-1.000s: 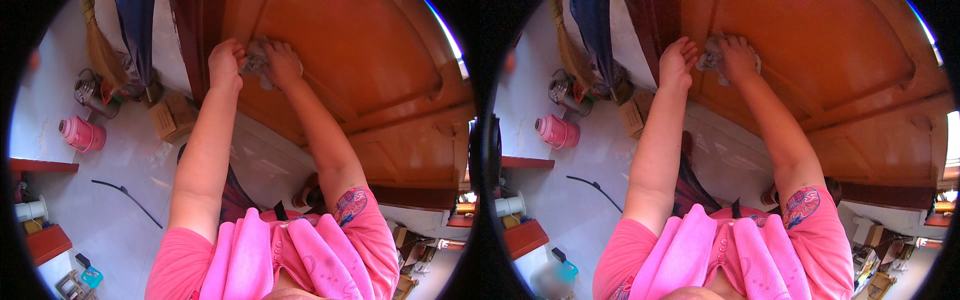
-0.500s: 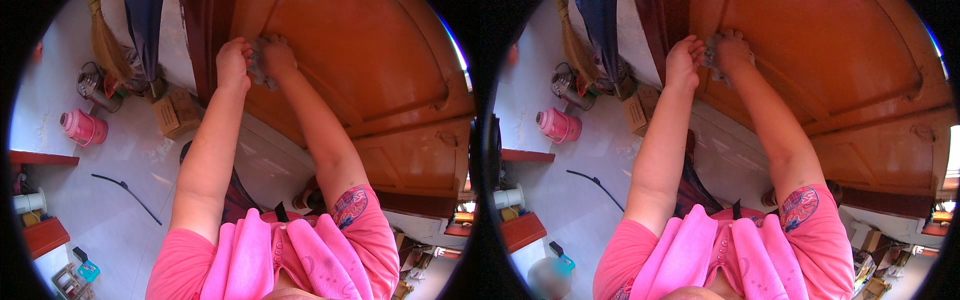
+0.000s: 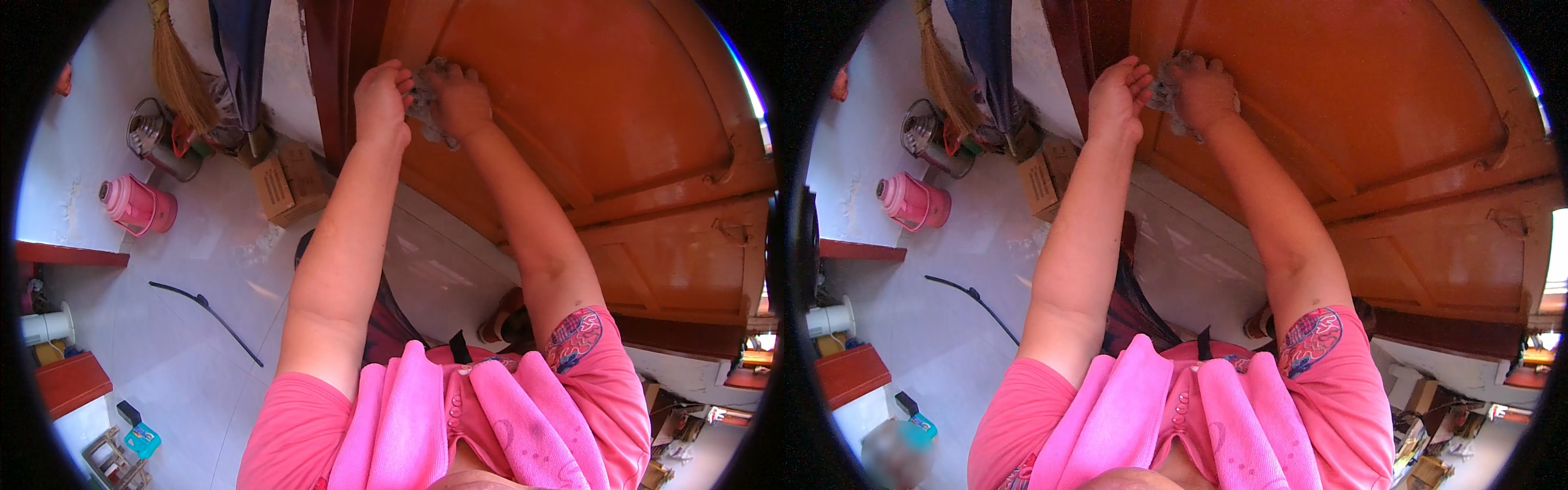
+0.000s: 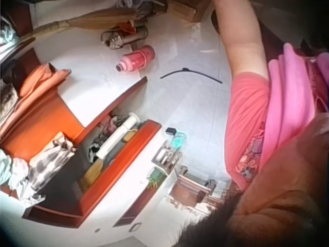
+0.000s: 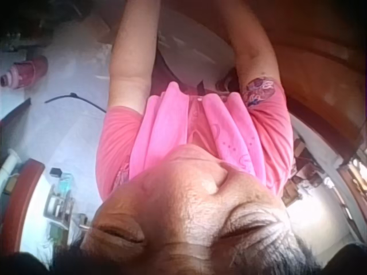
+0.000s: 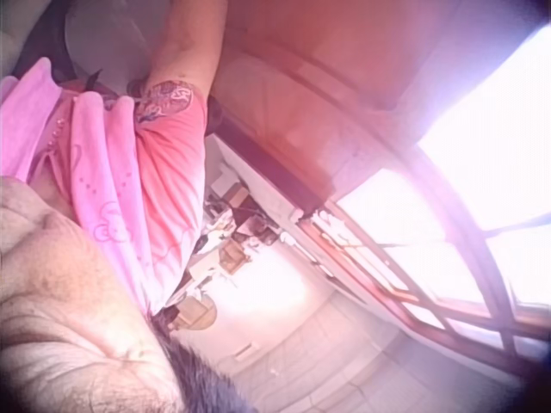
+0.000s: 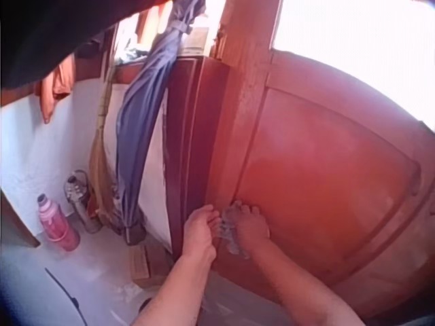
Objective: The person wipes a wooden door with a cloth, moving from the lower panels upward and then along the door frame. The person uses a cloth to wipe the surface in a repetitive manner, covering different sections of the door and frame throughout the clip.
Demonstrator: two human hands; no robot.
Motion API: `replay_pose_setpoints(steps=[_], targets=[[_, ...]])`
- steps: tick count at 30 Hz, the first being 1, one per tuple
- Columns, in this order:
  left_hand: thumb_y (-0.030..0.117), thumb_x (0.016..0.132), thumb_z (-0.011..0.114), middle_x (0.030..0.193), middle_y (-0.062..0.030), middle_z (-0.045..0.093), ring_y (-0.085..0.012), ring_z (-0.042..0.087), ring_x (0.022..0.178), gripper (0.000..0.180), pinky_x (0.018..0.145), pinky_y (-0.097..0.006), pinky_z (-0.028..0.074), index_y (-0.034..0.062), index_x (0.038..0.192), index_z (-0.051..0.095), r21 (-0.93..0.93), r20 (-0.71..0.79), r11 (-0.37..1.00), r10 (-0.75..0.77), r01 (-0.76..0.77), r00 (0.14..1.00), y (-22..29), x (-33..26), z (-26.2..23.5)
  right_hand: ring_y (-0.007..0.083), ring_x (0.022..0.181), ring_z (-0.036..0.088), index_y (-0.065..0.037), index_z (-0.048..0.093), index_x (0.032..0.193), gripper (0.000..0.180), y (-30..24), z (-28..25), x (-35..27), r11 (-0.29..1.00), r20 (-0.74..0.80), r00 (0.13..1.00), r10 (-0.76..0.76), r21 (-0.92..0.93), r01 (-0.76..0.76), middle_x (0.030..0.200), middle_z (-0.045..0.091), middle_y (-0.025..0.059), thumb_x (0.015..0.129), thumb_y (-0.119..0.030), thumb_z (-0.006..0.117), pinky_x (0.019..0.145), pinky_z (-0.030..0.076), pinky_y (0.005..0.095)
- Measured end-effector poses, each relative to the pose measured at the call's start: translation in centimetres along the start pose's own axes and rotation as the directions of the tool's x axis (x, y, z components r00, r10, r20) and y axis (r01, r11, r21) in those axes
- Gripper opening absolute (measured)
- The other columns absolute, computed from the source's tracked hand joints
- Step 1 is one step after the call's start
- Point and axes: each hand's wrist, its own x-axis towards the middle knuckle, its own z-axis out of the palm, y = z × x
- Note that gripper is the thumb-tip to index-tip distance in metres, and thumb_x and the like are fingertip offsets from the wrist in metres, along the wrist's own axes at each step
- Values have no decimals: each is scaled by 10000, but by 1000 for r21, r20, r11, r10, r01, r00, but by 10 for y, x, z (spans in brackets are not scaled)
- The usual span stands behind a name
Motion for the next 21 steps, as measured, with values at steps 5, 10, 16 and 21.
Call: replay_pose_setpoints(steps=[5, 10, 16, 21], targets=[[215, 962, 554, 1040, -68, 660, -175, 611, 925, 274, 788, -320, 469, 58, 1182, 603, -6, -4, 1000, -2, 2, 1000, 1, -1, 1, 389, 1124, 543, -276, 629, 1252, 460, -8, -10, 4, 993, 114, 987, 115, -49, -110, 1267, 535, 146, 798, -205, 651, 864, 529, 479], [212, 961, 556, 1048, -75, 663, -182, 613, 930, 276, 800, -319, 469, 54, 1182, 604, -10, -7, 1000, 4, -4, 1000, 4, -2, -2, 387, 1141, 541, -250, 616, 1274, 496, -10, -31, 1, 980, 177, 967, 183, 43, -193, 1284, 523, 151, 782, -230, 676, 877, 529, 480], [219, 966, 551, 1067, -85, 665, -189, 610, 953, 295, 817, -326, 473, 53, 1206, 592, 10, 3, 1000, -13, 13, 1000, 0, -1, 1, 371, 1181, 543, -217, 599, 1295, 518, -9, -10, 19, 985, 168, 972, 162, 36, -170, 1311, 532, 148, 779, -223, 649, 889, 531, 470], [231, 967, 558, 1092, -90, 660, -192, 611, 975, 302, 824, -333, 475, 54, 1210, 588, 25, 23, 1000, -12, 11, 1000, -7, 3, 1, 347, 1202, 535, -196, 589, 1311, 514, -7, -10, 27, 988, 224, 962, 157, -23, -156, 1329, 530, 122, 799, -227, 632, 914, 525, 461]])
